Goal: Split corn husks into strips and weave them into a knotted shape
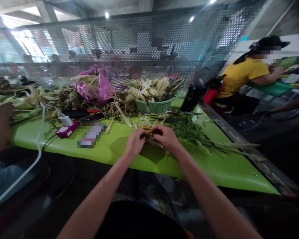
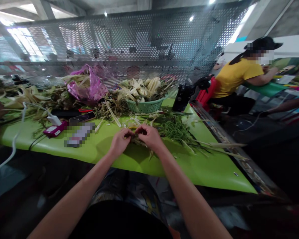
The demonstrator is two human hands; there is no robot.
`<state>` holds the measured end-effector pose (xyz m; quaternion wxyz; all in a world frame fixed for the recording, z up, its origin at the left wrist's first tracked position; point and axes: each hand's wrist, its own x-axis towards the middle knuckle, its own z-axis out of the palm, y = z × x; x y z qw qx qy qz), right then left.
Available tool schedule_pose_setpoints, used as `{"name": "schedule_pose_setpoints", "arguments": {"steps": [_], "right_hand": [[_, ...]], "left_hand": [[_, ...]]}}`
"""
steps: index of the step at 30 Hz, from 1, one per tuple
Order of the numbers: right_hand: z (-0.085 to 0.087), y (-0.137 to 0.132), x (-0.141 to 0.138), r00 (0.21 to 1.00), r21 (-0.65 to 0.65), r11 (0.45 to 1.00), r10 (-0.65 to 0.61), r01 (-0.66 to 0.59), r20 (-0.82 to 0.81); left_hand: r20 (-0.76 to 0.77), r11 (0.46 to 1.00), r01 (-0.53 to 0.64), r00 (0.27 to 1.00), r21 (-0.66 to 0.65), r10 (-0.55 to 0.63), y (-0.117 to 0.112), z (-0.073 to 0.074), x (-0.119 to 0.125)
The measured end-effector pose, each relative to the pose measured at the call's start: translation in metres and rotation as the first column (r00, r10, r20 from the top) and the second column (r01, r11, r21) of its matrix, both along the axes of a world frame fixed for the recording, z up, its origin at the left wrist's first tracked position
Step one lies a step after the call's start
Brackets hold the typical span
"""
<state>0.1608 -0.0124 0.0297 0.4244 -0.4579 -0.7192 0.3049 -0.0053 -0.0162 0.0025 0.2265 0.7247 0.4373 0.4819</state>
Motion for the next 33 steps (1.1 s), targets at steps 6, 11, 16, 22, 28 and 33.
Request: {"name": "schedule_pose_setpoints", "arguments": {"steps": [6,11,16,22,28,33], "right_hand": [[-0.003,-0.002,0.008,0.976,0.063,0.997,-0.06,0.048,0.208],[-0.006,-0.001,0.014,0.96,0.093,0.988,-0.142,0.123,0.241],[-0.004,-0.002,0.012,0.975,-0.007,0.993,-0.114,0.117,0.192],[-0.006,-0.001,0.011,0.996,-0.116,0.992,-0.029,0.039,0.089],[-0.015,0.004,0.008,0.994,-0.096,0.995,0.024,-0.013,0.11],[-0.014,0.002,0.005,0.978,0.003,1.0,-0.008,0.008,0.209]], "left_hand": [[0.017,0.997,0.039,0.999,-0.059,-0.038,-0.003,0.001,-0.006],[-0.012,0.996,0.059,0.998,-0.072,-0.06,-0.005,-0.001,-0.015],[0.005,0.991,0.062,0.998,-0.122,-0.061,-0.006,-0.004,-0.017],[0.216,0.967,0.132,0.973,-0.216,-0.085,-0.001,-0.007,-0.016],[0.533,0.915,0.332,0.829,-0.228,-0.168,-0.006,0.005,-0.013],[0.58,0.867,0.436,0.781,-0.24,-0.232,-0.007,0.007,-0.012]]}}
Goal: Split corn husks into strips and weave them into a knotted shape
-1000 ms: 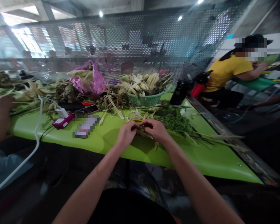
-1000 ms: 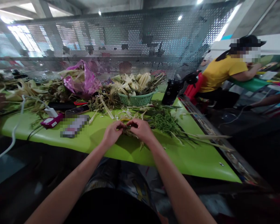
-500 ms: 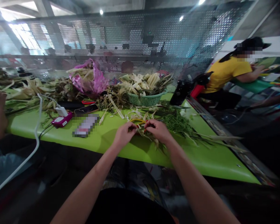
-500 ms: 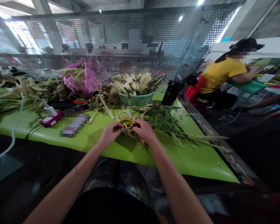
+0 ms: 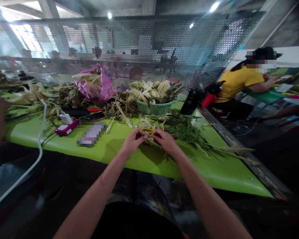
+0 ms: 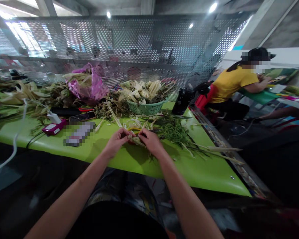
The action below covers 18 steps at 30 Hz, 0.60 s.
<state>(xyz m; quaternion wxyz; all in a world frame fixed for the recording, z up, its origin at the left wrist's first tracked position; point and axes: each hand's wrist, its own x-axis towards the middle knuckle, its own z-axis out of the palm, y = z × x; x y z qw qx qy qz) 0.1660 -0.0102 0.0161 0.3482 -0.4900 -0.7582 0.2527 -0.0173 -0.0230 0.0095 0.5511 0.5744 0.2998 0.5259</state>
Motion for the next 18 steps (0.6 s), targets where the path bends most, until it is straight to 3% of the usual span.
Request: {"name": "schedule_pose_setpoints", "arguments": {"steps": [5,10,18], "right_hand": [[0.006,-0.005,-0.002,0.991,0.084,0.995,-0.06,0.05,0.123],[0.005,-0.007,-0.005,0.953,0.193,0.972,-0.179,0.133,0.246],[0.004,-0.001,-0.005,0.99,0.036,0.999,-0.013,0.018,-0.14]], "left_hand": [[-0.158,0.987,-0.145,0.975,0.073,0.155,0.008,-0.013,-0.001],[-0.283,0.973,-0.196,0.933,0.119,0.223,0.011,-0.018,-0.003],[-0.281,0.939,-0.311,0.897,0.148,0.341,0.021,-0.016,0.004]]}}
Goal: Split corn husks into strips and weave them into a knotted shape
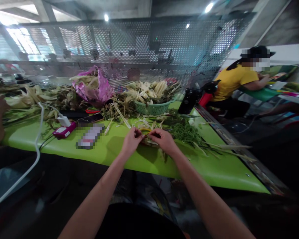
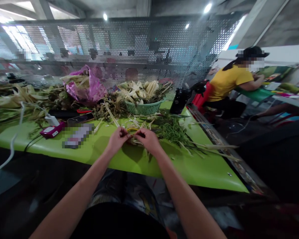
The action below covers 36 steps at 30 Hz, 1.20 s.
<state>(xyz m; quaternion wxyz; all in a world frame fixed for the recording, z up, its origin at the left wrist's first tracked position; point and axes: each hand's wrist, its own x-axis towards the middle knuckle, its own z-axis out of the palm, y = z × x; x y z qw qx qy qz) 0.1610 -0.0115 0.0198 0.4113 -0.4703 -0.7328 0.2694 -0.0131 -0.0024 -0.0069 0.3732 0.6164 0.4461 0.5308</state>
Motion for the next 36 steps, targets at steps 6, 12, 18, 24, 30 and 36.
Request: {"name": "schedule_pose_setpoints", "arguments": {"steps": [6,12,18,24,30,36], "right_hand": [[0.006,-0.003,-0.004,0.992,-0.116,0.992,0.027,-0.041,-0.125],[0.002,-0.001,-0.002,0.966,-0.195,0.978,0.018,-0.07,-0.258],[0.008,-0.009,-0.005,0.893,-0.283,0.944,0.025,-0.169,-0.449],[0.008,-0.007,-0.001,0.904,-0.158,0.985,-0.003,-0.072,-0.427],[0.006,-0.002,0.013,0.918,0.039,0.942,-0.313,0.332,-0.243],[0.006,-0.006,0.002,0.99,0.125,0.986,-0.099,0.112,-0.105]], "left_hand": [[-0.038,0.998,0.057,0.998,-0.006,-0.057,0.0,-0.001,0.004],[-0.161,0.998,0.057,0.986,0.027,-0.052,-0.004,0.003,0.012],[-0.109,0.999,0.049,0.993,0.015,-0.047,-0.005,0.0,0.013],[0.014,0.997,0.074,0.997,0.004,-0.074,-0.004,-0.001,0.011],[0.232,0.983,0.15,0.965,-0.106,-0.122,-0.005,0.003,0.011],[0.142,0.994,0.102,0.985,-0.031,-0.097,-0.004,-0.001,0.01]]}}
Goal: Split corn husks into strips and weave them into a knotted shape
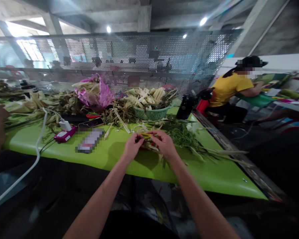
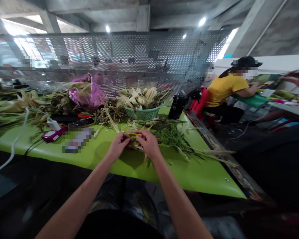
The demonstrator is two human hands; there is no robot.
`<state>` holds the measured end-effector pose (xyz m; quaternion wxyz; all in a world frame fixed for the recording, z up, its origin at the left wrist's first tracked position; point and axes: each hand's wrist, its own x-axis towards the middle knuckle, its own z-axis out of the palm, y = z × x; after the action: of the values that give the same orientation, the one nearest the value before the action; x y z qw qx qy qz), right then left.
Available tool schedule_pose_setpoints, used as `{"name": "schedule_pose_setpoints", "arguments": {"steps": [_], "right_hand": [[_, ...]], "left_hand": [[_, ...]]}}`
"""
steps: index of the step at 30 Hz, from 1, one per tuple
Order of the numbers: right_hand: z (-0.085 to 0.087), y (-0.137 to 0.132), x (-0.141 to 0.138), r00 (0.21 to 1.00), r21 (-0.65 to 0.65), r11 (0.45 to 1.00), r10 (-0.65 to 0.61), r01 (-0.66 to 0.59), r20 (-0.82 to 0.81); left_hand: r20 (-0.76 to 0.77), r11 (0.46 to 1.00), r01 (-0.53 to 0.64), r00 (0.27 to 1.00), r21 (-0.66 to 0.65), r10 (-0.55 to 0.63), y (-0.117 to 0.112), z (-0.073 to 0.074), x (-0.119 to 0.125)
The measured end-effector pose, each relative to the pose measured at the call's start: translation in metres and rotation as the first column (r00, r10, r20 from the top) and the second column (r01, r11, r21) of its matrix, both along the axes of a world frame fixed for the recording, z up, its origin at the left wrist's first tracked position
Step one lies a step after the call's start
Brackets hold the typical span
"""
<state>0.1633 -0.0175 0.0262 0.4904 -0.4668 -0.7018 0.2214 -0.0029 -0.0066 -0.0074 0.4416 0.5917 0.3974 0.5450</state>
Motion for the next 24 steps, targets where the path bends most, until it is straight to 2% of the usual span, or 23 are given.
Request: {"name": "schedule_pose_setpoints", "arguments": {"steps": [2,5,11,20,24], "right_hand": [[-0.002,0.003,-0.004,0.994,-0.019,0.995,0.101,-0.1,0.042],[-0.008,0.007,-0.006,0.986,0.0,0.99,0.141,-0.141,0.091],[-0.012,0.006,-0.005,0.987,0.049,0.998,0.042,-0.05,0.154],[-0.005,0.001,-0.011,0.972,0.05,0.999,-0.014,0.002,0.235],[-0.008,0.003,-0.011,0.981,-0.005,1.0,-0.022,0.023,0.191]], "left_hand": [[-0.031,1.0,0.003,1.0,0.031,-0.002,0.001,-0.001,0.0],[-0.053,0.998,0.022,0.998,0.061,-0.019,0.002,-0.002,0.0],[-0.081,0.995,0.02,0.997,0.093,-0.012,0.001,-0.001,0.001],[-0.068,1.0,-0.011,0.998,0.026,0.013,-0.002,0.002,0.002],[-0.127,0.991,-0.072,0.988,0.115,0.086,-0.002,0.002,0.001]]}}
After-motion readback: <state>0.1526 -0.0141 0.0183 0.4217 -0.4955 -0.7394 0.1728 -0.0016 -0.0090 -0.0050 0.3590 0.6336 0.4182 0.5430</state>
